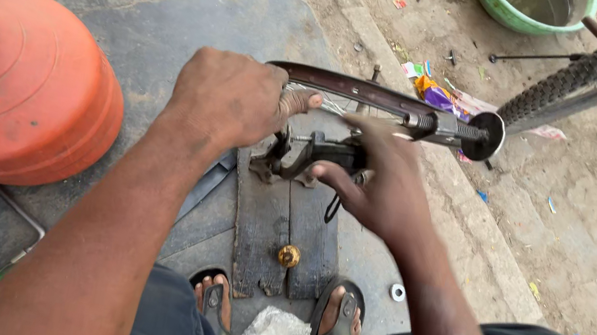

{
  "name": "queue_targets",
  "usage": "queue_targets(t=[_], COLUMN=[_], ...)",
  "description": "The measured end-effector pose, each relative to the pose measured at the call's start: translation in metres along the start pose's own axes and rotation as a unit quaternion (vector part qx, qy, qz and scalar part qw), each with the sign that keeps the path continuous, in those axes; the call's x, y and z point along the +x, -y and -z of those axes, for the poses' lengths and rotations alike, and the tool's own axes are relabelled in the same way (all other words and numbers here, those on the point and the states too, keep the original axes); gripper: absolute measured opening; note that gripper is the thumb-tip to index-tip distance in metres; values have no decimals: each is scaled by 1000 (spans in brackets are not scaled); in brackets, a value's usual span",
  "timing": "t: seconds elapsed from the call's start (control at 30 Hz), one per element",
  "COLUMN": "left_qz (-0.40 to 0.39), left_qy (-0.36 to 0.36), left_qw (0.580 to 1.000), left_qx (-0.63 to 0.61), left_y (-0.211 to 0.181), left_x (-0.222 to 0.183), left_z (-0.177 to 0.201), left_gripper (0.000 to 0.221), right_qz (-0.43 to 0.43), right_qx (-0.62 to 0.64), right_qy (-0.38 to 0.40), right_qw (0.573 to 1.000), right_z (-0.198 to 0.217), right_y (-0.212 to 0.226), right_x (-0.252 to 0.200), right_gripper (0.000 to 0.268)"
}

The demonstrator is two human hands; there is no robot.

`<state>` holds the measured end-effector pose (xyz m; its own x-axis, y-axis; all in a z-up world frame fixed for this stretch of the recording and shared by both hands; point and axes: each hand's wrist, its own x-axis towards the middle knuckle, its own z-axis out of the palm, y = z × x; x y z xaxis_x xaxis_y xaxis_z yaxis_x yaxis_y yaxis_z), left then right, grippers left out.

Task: The person mounts a bicycle wheel into a truing stand, applies oil to the hub with a small dispenser, and uses a spoke wrench to adjust the tension of individual spokes.

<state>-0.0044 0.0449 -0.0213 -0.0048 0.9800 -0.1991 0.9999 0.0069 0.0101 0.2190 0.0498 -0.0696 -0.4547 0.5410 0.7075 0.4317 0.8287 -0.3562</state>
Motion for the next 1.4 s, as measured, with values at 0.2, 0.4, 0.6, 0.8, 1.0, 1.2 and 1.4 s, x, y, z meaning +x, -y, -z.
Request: queue_targets(t=[0.2,0.4,0.6,0.8,1.0,1.2,1.4], left_qz=[-4,-8,-32,-19,-78,-103,-75], left_qy=[-40,-26,-143,-139,-279,-253,-181], left_qw=[999,1000,989,990,956,962,980], left_qx=[-14,-7,-16,-6,44,17,40], left_y=[5,5,9,7,11,19,12], left_x=[-1,1,5,0,3,1,0], left_z=[-5,-12,-25,-26,-51,-40,-37], left_gripper=[77,82,77,75,65,70,73], right_qz=[-134,-241,-337,-427,-492,-671,-628], right_qx=[-196,-92,45,-31,-113,124,127], right_qy=[394,561,408,261,345,393,342], right_qw=[888,786,848,865,791,616,688], right_z=[-13,-45,-43,-29,-26,-36,-43], right_y=[23,37,17,-28,-26,-54,-63], right_x=[-102,-198,-199,-161,-185,-226,-249], right_gripper=[56,62,40,26,29,47,31])
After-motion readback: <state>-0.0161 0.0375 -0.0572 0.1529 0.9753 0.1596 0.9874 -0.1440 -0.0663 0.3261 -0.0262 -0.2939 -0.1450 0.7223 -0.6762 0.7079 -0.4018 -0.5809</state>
